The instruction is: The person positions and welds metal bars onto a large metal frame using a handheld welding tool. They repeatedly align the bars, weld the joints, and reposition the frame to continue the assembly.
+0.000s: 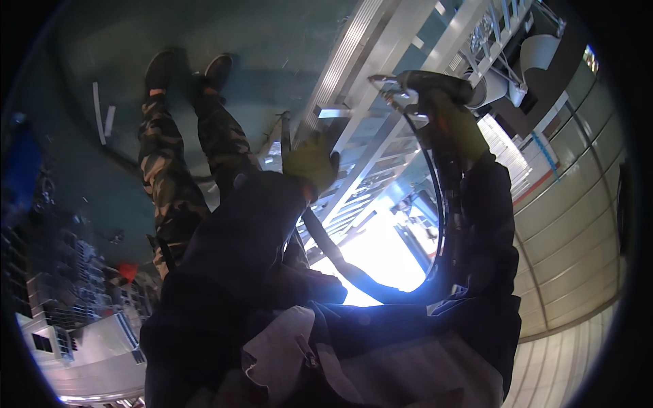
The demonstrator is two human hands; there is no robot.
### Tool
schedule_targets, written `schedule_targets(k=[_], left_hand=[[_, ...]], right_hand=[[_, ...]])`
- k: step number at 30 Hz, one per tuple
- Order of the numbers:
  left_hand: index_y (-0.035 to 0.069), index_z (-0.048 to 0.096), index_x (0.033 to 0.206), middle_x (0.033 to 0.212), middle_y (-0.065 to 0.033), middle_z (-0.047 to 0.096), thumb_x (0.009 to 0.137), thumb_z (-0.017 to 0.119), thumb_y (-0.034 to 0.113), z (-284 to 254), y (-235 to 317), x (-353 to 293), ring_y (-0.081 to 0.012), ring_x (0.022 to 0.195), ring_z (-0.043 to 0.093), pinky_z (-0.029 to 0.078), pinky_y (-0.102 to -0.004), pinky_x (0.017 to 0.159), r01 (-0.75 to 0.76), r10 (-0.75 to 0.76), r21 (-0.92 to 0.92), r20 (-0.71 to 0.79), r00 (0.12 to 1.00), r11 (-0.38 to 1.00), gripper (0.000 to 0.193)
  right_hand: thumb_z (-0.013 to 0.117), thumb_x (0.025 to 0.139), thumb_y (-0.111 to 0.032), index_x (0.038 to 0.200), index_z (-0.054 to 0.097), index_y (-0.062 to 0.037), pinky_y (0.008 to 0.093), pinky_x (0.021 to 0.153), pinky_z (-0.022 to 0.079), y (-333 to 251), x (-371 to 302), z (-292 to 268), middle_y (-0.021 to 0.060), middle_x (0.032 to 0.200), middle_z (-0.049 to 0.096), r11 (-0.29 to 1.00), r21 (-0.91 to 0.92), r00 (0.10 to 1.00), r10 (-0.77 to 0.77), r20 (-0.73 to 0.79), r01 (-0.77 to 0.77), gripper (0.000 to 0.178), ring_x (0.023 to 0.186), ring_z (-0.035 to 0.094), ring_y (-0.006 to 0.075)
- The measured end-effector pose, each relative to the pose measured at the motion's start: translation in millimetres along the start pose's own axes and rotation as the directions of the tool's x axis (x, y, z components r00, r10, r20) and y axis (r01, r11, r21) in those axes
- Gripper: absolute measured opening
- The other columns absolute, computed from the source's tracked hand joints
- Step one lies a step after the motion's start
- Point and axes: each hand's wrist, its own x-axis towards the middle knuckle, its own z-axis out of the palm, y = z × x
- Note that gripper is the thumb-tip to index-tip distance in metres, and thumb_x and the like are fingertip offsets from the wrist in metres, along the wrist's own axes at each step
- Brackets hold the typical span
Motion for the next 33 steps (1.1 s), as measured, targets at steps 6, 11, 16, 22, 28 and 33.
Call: schedule_targets(k=[6,11,16,22,28,33], left_hand=[[0.015,0.065,0.139,0.131,-0.0170,0.069,0.101,0.038,0.072,-69,51,-91,-0.0329,0.121,0.065,0.047,-0.0425,0.109,-0.150,0.197,-0.148,0.893,0.403,0.978,0.074],[0.004,0.067,0.132,0.120,-0.0159,0.072,0.108,0.048,0.050,-131,23,-133,-0.0218,0.115,0.067,0.052,-0.0357,0.098,0.025,0.141,-0.162,0.919,0.368,0.987,0.056],[0.004,0.072,0.125,0.110,-0.0129,0.077,0.099,0.064,0.029,-204,57,-164,-0.0189,0.101,0.072,0.055,-0.0329,0.091,-0.059,0.107,-0.090,0.873,0.475,0.994,0.037],[0.002,0.076,0.117,0.100,-0.0131,0.079,0.098,0.069,0.036,-242,182,-189,-0.0186,0.091,0.074,0.056,-0.0318,0.084,-0.104,-0.196,0.267,0.875,0.443,0.958,0.040],[0.001,0.076,0.114,0.099,-0.0178,0.078,0.096,0.073,0.041,-219,250,-204,-0.0263,0.092,0.076,0.058,-0.0345,0.081,-0.364,-0.258,0.463,0.834,0.488,0.808,0.044],[0.001,0.075,0.117,0.103,-0.0208,0.075,0.094,0.075,0.037,-189,274,-214,-0.0351,0.092,0.075,0.059,-0.0376,0.079,-0.527,-0.228,0.455,0.869,0.439,0.718,0.043]], right_hand=[[0.054,0.107,-0.041,0.131,0.064,-0.0111,0.0298,0.076,0.053,74,-60,-18,0.0028,0.111,0.062,0.716,0.585,0.908,-0.171,-0.382,0.381,0.041,0.090,0.062,0.0150],[0.049,0.108,-0.046,0.144,0.056,-0.0124,0.0233,0.064,0.055,180,-126,2,0.0087,0.123,0.067,0.331,0.810,0.864,-0.033,-0.503,0.484,0.050,0.077,0.066,0.0126],[0.055,0.107,-0.038,0.130,0.063,-0.0028,0.0255,0.059,0.051,253,-138,106,0.0078,0.098,0.066,-0.284,0.806,0.852,0.239,-0.465,0.519,0.043,0.069,0.061,0.0142],[0.054,0.107,-0.035,0.126,0.063,-0.0033,0.0315,0.068,0.056,253,-142,242,0.0074,0.102,0.066,-0.777,0.517,0.930,0.341,-0.137,0.360,0.038,0.077,0.062,0.0200],[0.062,0.103,-0.031,0.137,0.053,0.0014,0.0333,0.076,0.062,250,-108,352,0.0210,0.116,0.066,-0.973,0.171,0.976,0.127,-0.176,0.157,0.048,0.086,0.068,0.0259],[0.071,0.098,-0.023,0.126,0.060,0.0027,0.0329,0.067,0.063,230,-91,359,0.0183,0.103,0.072,-1.000,0.000,0.998,-0.007,-0.056,-0.007,0.039,0.078,0.070,0.0248]])
